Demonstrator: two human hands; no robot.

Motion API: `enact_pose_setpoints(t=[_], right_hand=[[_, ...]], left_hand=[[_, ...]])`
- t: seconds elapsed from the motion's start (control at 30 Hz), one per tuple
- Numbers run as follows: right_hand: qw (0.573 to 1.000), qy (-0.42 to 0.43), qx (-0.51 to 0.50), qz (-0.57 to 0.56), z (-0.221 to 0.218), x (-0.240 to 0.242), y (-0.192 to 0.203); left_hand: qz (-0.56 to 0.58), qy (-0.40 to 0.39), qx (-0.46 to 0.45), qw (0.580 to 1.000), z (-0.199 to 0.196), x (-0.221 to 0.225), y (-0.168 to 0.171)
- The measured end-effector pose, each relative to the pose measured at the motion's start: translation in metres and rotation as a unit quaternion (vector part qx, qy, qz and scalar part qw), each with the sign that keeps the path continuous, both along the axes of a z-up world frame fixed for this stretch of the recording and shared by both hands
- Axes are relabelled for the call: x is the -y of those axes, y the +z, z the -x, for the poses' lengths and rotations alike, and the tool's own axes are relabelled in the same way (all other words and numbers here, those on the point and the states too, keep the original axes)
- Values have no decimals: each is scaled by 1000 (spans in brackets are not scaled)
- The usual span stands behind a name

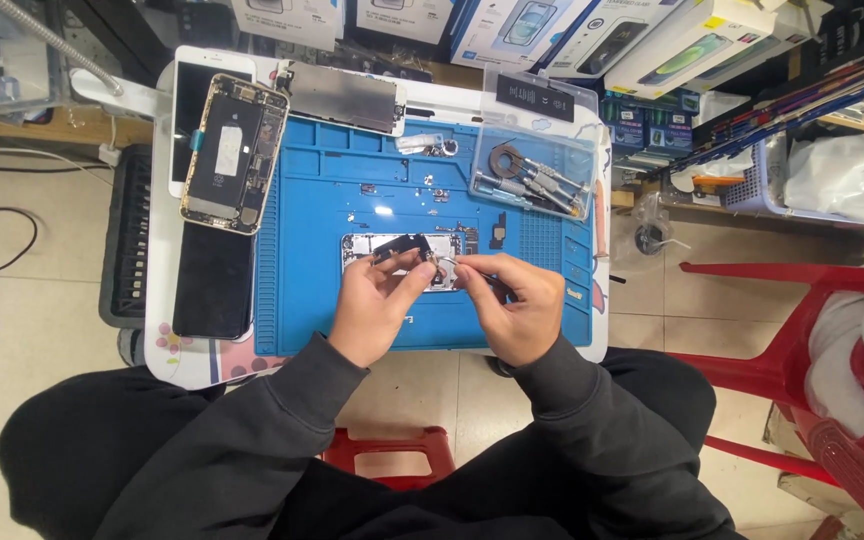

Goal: The person uses tweezers to remove small components and screws from a disassembled smartphone placed on a blue work mat. They carefully lift and place parts onto the mat, handling the phone's internal frame and circuitry throughout the process.

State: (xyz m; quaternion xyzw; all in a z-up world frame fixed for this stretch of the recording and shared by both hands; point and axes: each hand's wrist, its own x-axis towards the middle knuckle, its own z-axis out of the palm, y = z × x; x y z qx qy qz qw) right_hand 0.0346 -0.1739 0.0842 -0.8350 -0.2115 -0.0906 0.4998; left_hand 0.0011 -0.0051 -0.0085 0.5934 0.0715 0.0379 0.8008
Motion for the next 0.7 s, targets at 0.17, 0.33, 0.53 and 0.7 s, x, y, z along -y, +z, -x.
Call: enact_pose_setpoints(t=[0.17,0.33,0.53,0.7], right_hand=[[1000,8,-14,-10,2,-5,7],[1000,4,4,-9,2,-3,6],[999,16,14,-28,1,-2,9],[999,9,28,-38,2,-3,11]], left_hand=[[-33,-30,6,999,-2,-16,24],[-7,-45,2,999,-1,-12,15],[-14,-72,11,997,-8,-19,19],[6,-79,32,996,-7,-15,31]])
